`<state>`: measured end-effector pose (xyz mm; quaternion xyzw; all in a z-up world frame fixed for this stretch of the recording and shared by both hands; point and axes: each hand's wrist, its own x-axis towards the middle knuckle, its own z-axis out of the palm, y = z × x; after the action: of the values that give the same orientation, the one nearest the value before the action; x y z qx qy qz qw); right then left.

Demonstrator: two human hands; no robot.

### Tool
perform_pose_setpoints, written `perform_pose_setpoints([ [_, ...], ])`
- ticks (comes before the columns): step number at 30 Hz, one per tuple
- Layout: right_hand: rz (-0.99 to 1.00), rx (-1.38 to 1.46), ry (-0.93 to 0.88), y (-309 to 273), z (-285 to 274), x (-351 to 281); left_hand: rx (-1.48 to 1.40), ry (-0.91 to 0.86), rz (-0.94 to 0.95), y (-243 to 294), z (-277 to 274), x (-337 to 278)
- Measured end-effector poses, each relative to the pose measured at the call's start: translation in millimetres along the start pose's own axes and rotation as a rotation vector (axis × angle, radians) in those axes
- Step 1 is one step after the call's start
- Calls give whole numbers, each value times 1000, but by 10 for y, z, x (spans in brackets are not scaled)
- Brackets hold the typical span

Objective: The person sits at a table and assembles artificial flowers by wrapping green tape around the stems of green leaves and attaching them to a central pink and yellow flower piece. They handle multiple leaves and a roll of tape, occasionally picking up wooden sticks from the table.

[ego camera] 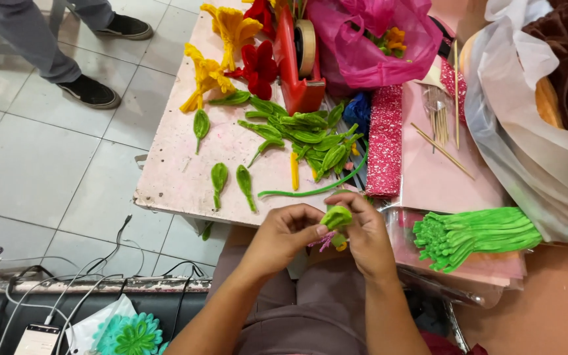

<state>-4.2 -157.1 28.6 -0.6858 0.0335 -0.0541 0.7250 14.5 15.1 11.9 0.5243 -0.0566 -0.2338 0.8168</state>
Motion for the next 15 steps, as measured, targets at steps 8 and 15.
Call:
perform_pose_setpoints([
  [8,106,129,-249,-162,7,-21,24,-60,12,319,-72,-75],
  [15,96,189,-292,-91,-89,-25,-51,-31,25,342,-103,-63],
])
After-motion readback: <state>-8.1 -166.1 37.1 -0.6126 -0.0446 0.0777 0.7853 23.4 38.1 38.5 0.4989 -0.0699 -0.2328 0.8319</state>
